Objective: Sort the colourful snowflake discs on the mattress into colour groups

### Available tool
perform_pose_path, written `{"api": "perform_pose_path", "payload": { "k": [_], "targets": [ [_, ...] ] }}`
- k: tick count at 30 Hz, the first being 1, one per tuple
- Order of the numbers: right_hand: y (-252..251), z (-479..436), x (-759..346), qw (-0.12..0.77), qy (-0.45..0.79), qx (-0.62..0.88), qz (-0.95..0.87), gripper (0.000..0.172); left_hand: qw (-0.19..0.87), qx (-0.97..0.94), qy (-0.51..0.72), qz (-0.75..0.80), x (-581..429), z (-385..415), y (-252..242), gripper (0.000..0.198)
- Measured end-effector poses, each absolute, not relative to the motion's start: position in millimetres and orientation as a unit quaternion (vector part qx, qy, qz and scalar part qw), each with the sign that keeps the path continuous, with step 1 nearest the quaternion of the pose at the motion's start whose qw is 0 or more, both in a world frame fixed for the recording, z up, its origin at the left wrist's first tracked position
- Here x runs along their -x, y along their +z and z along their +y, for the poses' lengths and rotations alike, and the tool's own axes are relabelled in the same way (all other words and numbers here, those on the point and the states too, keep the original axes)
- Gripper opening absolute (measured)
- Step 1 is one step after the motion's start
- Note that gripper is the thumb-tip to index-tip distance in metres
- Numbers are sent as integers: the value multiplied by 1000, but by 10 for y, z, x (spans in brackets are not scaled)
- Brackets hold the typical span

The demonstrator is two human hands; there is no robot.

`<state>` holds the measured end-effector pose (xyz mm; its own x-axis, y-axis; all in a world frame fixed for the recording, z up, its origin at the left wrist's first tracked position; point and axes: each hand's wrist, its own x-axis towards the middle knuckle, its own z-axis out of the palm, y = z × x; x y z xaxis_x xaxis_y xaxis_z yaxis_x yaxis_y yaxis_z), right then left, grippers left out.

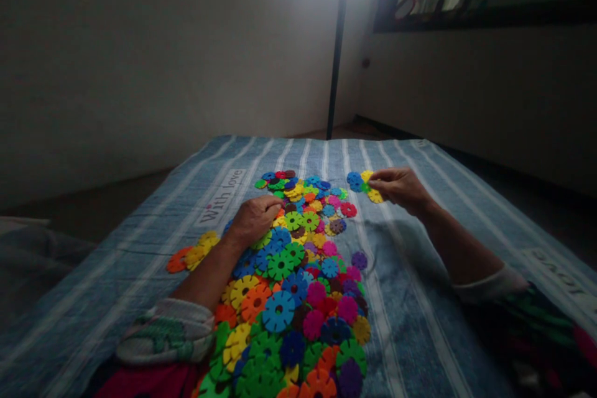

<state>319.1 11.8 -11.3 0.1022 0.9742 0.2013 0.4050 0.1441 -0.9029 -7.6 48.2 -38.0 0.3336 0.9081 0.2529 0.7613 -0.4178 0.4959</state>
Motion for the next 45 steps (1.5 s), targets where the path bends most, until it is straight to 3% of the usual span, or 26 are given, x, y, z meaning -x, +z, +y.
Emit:
{"api": "perform_pose_path", "payload": {
  "k": [7,17,25,31,36,45],
  "targets": [
    [-267,238,-4107,322,57,714,-620,22,143,-805,253,517,71,489,-371,36],
    [-532,337,-4202,236,7,727,-645,22,147,-802,252,522,77,489,-377,36],
    [-579,343,-4199,245,-71,734,-630,24,144,-801,254,523,72,495,-388,35],
    [-504,300,-4053,287,-73,730,-617,29,145,-802,248,523,72,491,-393,38],
    [-404,224,-3618,310,0,671,-673,25,142,-801,248,526,62,476,-394,37],
    [-358,-109,-2566,233,83,539,-805,22,143,-807,245,518,66,479,-402,37]
  ]
}}
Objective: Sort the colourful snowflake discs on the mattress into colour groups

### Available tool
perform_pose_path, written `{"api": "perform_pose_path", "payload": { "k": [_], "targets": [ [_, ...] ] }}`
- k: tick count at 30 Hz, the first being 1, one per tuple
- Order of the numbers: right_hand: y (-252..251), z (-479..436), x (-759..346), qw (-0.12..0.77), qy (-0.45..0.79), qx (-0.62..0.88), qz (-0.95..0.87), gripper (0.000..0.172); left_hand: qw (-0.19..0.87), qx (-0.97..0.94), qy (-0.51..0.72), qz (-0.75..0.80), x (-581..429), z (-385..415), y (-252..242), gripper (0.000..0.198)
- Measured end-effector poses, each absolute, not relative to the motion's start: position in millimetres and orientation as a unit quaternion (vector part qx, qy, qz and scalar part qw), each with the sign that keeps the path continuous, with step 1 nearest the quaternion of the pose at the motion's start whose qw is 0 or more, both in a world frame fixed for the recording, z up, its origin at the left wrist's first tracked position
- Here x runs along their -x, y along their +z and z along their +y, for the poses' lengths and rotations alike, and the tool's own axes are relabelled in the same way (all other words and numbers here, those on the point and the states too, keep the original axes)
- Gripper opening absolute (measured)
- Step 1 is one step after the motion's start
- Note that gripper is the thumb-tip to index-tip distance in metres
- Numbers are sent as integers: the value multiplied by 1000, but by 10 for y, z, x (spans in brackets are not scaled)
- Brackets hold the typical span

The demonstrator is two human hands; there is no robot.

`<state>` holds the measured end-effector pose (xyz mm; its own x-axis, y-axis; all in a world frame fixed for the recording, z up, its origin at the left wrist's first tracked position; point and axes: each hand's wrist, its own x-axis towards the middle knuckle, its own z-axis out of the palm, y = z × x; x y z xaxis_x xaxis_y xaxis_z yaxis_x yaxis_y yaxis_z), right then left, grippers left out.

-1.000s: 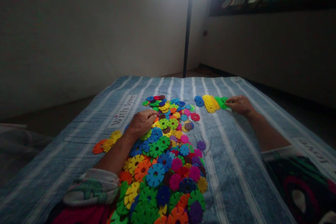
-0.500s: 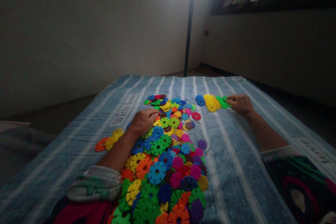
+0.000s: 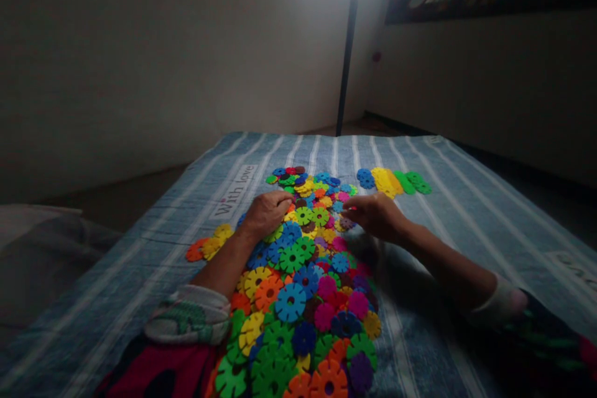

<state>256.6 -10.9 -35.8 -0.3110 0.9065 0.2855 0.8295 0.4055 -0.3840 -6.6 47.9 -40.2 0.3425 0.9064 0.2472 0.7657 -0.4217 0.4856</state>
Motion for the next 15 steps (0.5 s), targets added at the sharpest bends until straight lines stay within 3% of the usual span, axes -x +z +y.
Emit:
{"api": "perform_pose_path", "payload": {
  "k": [6,15],
  "targets": [
    [-415,-152,-2247,221,152,563,-782,24,137,-809,247,516,61,483,-413,37],
    [-479,-130,-2045,239,158,600,-747,19,131,-817,252,501,51,481,-428,36]
  ]
}}
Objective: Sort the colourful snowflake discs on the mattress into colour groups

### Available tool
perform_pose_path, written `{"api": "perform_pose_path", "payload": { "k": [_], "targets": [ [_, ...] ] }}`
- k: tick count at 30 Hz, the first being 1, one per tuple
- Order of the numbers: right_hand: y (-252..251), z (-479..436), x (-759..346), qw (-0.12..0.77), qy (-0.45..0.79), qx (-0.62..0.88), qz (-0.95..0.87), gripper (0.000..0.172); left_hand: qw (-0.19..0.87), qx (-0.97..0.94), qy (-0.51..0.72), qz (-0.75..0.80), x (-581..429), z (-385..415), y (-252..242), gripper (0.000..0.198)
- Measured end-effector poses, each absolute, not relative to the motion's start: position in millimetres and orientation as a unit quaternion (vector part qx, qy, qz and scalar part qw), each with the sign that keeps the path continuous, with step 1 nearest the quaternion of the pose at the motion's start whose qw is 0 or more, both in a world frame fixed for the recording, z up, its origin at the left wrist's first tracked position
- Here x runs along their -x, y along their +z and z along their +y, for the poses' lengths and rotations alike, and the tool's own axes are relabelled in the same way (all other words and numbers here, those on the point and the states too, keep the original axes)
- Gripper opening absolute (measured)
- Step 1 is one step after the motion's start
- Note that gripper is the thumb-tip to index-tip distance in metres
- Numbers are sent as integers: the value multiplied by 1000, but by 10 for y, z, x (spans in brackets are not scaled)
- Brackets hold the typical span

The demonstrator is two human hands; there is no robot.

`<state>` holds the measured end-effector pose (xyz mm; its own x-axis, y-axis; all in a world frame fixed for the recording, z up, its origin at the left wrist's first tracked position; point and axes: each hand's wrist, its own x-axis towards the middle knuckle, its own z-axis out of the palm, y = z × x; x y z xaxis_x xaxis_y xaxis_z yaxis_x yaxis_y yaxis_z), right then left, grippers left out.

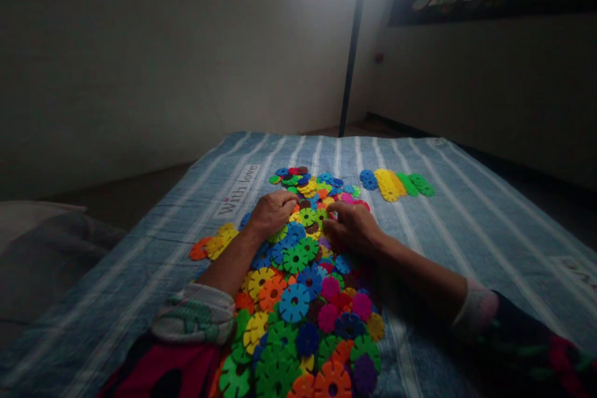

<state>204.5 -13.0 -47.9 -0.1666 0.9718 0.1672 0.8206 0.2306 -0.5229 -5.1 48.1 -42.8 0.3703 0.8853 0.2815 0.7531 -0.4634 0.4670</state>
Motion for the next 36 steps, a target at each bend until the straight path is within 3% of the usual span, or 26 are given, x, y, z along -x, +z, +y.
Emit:
{"api": "perform_pose_path", "payload": {
  "k": [12,29,36],
  "targets": [
    [-475,-106,-2047,377,251,558,-695,11,132,-817,253,501,47,492,-438,34],
    [-447,-104,-2131,444,407,512,-612,17,134,-815,255,502,47,476,-436,36],
    [-501,-105,-2150,438,370,522,-631,19,146,-811,258,505,46,464,-454,35]
  ]
}}
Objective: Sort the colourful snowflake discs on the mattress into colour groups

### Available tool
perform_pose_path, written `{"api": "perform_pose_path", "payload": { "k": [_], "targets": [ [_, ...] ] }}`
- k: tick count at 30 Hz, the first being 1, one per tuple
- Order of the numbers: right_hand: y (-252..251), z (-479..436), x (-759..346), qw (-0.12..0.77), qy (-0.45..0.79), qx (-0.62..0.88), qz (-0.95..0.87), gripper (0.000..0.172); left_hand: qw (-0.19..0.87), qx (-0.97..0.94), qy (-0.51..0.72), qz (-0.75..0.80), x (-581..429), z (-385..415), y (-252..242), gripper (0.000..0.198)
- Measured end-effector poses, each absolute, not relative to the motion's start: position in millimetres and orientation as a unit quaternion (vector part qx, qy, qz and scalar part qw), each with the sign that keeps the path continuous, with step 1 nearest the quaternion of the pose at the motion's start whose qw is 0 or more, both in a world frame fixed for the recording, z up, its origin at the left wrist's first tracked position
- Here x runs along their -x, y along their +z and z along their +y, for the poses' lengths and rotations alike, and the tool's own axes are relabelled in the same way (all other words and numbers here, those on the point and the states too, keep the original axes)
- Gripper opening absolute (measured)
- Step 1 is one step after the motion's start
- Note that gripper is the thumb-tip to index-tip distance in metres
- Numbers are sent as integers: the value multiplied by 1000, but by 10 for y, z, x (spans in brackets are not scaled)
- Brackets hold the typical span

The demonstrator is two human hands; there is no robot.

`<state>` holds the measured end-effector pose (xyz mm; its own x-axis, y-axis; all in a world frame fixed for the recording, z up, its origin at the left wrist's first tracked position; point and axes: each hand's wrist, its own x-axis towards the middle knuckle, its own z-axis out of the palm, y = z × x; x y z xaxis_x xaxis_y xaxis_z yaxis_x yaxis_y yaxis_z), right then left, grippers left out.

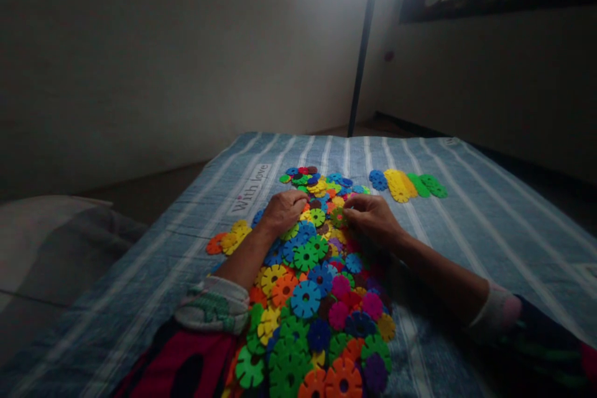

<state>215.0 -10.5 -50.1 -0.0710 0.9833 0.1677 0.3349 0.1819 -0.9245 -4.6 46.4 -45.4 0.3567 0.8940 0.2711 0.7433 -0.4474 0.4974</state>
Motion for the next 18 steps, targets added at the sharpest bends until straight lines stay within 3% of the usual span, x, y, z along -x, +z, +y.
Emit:
{"api": "perform_pose_path", "payload": {
  "k": [6,10,13,18],
  "targets": [
    [-506,-118,-2167,394,287,549,-679,14,163,-799,269,513,57,462,-475,33],
    [-486,-182,-2127,345,118,578,-730,13,167,-793,267,521,50,457,-468,33],
    [-455,-289,-2032,306,47,549,-776,18,164,-794,265,522,47,455,-465,33],
    [-349,-499,-1842,250,43,488,-835,32,159,-801,263,514,47,456,-465,35]
  ]
}}
